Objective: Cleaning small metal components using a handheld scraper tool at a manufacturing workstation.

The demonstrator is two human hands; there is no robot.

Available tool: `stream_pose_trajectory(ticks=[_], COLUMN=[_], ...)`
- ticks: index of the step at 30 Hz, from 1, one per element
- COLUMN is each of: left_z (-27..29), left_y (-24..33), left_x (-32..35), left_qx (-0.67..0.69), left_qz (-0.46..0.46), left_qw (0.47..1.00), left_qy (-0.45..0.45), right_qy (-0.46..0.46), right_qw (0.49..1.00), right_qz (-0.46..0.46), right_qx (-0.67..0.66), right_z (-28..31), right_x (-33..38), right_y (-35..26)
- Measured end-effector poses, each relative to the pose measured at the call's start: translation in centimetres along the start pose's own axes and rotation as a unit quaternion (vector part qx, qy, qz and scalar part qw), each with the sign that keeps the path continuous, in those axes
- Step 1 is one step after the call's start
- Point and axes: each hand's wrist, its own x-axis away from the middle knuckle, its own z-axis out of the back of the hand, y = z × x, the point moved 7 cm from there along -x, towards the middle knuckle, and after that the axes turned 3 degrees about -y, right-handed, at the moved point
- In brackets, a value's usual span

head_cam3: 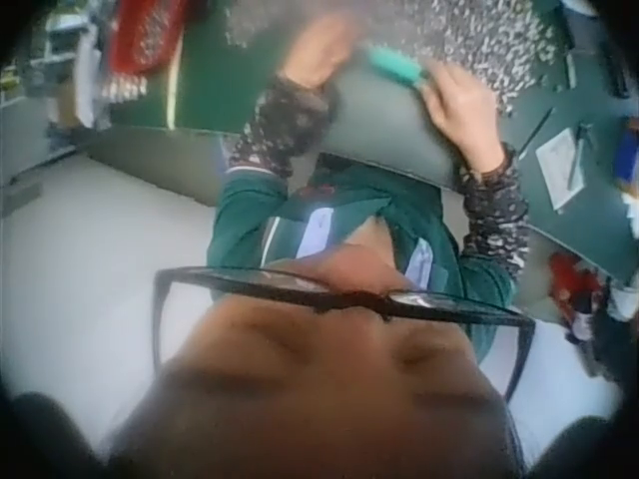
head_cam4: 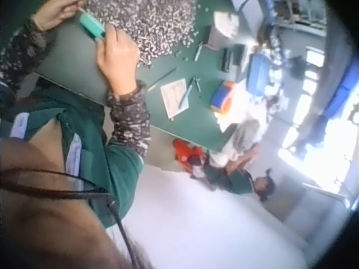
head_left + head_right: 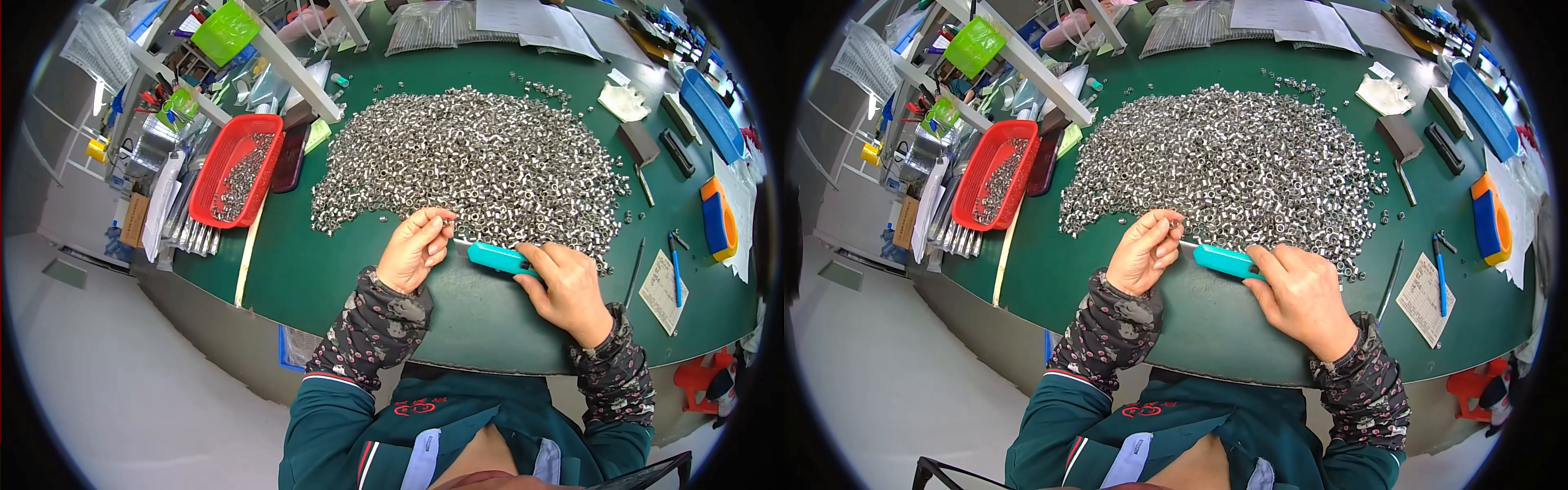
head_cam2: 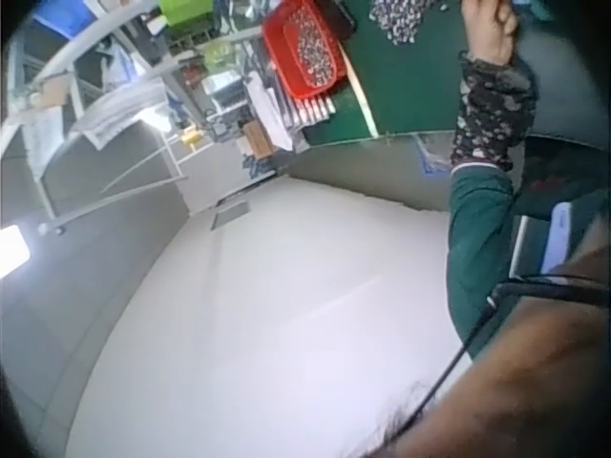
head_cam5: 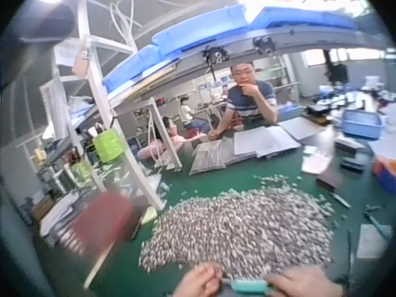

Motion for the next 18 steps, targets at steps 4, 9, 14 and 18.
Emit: stream_pose_trajectory(ticks=[4,9,14,18], left_z=[0.05,-0.14,0.09,0.12], left_y=[-0.13,-0.11,-0.20,-0.19], left_x=[-0.05,0.02,-0.06,0.04], left_qx=[-0.006,-0.020,-0.033,-0.040], left_qz=[0.008,0.001,-0.007,-0.009], left_qw=[1.000,1.000,0.999,0.999], left_qy=[-0.009,0.002,0.007,0.002], right_qy=[0.000,0.000,-0.002,-0.004], right_qw=[1.000,1.000,1.000,1.000], right_qz=[-0.008,-0.012,-0.015,-0.020], right_qx=[-0.002,-0.008,-0.008,-0.011], right_z=[-0.02,-0.09,-0.26,-0.27], right_x=[-0.08,-0.05,0.03,-0.02], right_y=[0.01,0.13,0.26,0.24])
